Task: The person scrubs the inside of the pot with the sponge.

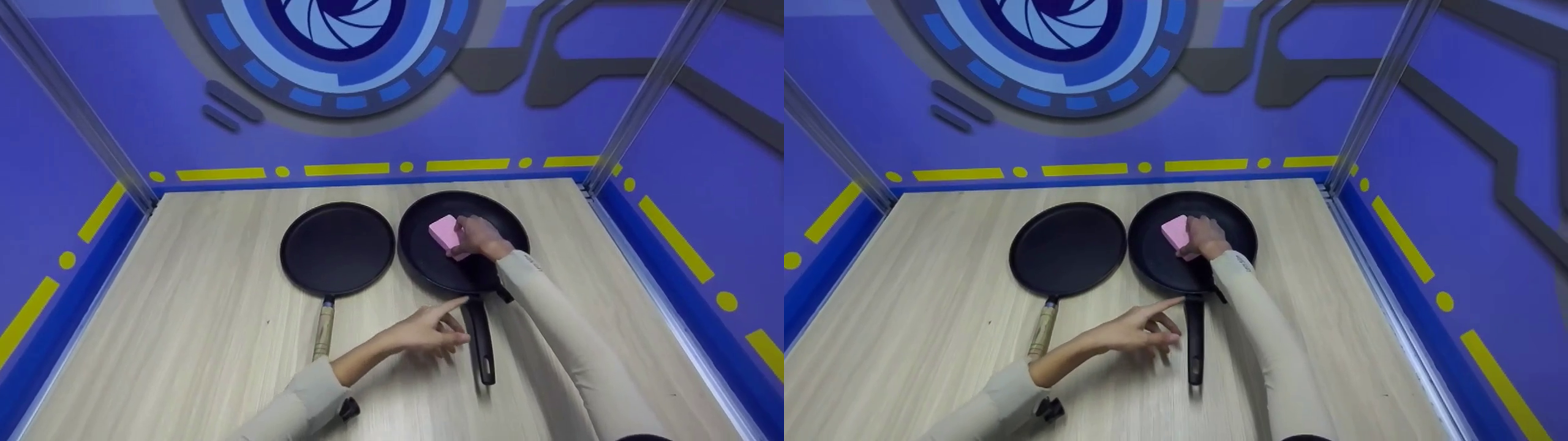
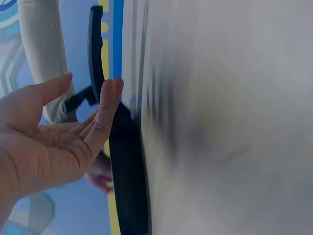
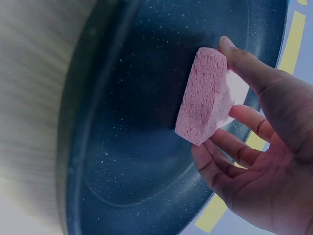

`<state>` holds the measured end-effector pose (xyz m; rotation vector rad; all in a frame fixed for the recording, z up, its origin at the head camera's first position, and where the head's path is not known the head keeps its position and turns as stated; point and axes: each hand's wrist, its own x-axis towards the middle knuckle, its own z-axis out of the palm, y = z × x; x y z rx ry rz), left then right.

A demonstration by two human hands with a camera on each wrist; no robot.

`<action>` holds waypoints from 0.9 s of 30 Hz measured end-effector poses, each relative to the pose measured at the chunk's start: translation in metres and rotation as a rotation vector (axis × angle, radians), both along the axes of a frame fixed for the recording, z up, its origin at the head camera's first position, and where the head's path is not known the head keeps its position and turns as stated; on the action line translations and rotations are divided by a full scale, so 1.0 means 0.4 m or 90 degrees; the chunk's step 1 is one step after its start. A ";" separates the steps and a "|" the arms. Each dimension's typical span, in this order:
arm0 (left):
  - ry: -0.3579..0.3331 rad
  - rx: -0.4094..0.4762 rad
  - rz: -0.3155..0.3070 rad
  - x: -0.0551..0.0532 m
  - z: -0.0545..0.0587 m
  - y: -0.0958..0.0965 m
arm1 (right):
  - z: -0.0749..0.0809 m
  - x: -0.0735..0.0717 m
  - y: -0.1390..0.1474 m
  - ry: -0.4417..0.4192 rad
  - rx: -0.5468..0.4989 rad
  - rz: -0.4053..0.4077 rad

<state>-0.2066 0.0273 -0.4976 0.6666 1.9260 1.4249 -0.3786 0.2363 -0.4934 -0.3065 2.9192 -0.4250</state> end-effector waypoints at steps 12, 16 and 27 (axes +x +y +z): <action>-0.158 0.082 0.095 0.050 -0.035 0.118 | -0.004 0.002 0.001 0.003 0.023 0.009; -0.247 0.142 0.134 0.053 -0.038 0.131 | 0.003 -0.004 -0.005 -0.014 0.026 0.008; -0.271 0.150 0.147 0.064 -0.036 0.138 | 0.002 -0.047 -0.040 0.106 0.114 0.144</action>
